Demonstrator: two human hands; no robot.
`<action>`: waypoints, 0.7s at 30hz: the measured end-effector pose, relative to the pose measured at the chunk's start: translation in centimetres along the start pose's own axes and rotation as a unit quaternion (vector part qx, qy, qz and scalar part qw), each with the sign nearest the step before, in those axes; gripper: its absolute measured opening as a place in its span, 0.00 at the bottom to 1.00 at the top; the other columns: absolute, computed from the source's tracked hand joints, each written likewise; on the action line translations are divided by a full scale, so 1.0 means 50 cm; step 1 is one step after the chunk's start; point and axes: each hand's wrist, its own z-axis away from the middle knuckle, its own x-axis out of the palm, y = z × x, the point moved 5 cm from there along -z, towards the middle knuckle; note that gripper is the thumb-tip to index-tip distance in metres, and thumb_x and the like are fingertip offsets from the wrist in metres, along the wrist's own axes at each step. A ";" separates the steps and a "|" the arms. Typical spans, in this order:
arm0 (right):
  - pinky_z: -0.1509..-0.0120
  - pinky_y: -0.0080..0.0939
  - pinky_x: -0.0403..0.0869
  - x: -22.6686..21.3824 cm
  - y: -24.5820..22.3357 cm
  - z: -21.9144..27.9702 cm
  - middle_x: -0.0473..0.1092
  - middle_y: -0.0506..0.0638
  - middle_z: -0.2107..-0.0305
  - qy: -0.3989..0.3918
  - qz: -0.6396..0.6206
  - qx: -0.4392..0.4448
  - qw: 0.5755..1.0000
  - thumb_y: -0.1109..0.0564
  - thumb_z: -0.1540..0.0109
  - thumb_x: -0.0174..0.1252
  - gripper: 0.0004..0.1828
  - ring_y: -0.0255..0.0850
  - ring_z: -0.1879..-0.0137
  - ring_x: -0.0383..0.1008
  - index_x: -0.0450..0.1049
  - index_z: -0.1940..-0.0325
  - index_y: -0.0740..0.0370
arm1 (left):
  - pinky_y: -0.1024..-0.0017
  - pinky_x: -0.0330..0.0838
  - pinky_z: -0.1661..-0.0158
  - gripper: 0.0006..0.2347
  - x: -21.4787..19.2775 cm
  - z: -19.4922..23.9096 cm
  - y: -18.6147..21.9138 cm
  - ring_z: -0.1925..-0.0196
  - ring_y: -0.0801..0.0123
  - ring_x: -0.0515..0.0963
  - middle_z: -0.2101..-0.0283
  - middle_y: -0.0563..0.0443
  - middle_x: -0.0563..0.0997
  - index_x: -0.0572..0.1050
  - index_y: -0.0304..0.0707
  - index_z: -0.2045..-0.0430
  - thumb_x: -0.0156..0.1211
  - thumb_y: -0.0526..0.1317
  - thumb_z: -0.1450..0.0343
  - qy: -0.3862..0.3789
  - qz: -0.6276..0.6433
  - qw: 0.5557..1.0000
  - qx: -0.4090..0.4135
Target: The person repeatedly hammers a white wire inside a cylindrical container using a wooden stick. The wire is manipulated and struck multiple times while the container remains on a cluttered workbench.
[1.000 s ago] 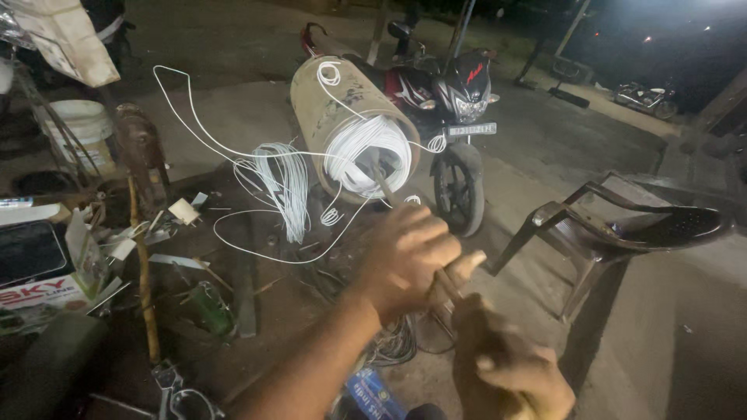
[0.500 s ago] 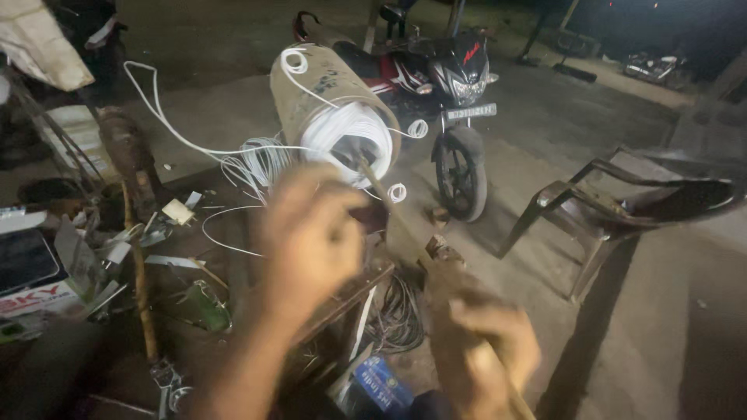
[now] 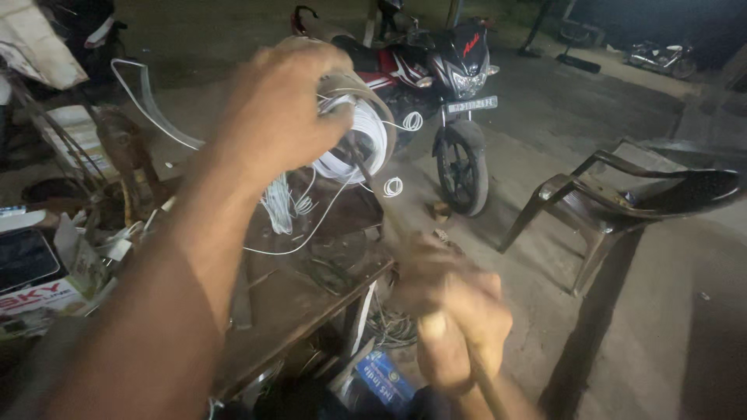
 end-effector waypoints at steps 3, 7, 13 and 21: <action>0.52 0.47 0.76 0.008 0.023 -0.027 0.74 0.57 0.72 0.019 -0.062 0.026 0.998 0.44 0.27 0.55 0.27 0.45 0.63 0.78 0.76 0.65 0.72 | 0.54 0.68 0.42 0.15 0.018 -0.001 -0.001 0.45 0.46 0.78 0.52 0.39 0.83 0.83 0.38 0.59 0.75 0.42 0.37 0.042 -0.022 0.996 0.076; 0.74 0.36 0.60 -0.007 0.054 -0.068 0.72 0.54 0.80 0.079 -0.038 0.125 0.988 0.42 0.33 0.53 0.27 0.35 0.78 0.64 0.76 0.69 0.71 | 0.53 0.67 0.42 0.17 0.030 -0.004 -0.006 0.46 0.47 0.78 0.55 0.40 0.84 0.84 0.40 0.60 0.74 0.41 0.43 0.031 -0.062 0.994 0.089; 0.66 0.41 0.67 0.054 0.184 -0.122 0.67 0.49 0.78 -0.011 0.173 0.049 0.984 0.41 0.26 0.44 0.27 0.37 0.72 0.69 0.74 0.67 0.63 | 0.56 0.71 0.48 0.15 0.051 -0.037 -0.002 0.47 0.46 0.75 0.57 0.44 0.84 0.86 0.51 0.63 0.72 0.36 0.44 -0.045 -0.163 0.985 -0.046; 0.62 0.42 0.67 0.049 0.261 -0.077 0.66 0.52 0.76 -0.004 0.166 0.087 0.982 0.47 0.30 0.51 0.20 0.40 0.69 0.67 0.73 0.66 0.66 | 0.54 0.71 0.48 0.15 0.025 -0.020 -0.002 0.48 0.50 0.75 0.53 0.52 0.84 0.87 0.59 0.65 0.74 0.35 0.44 -0.052 -0.116 0.990 -0.060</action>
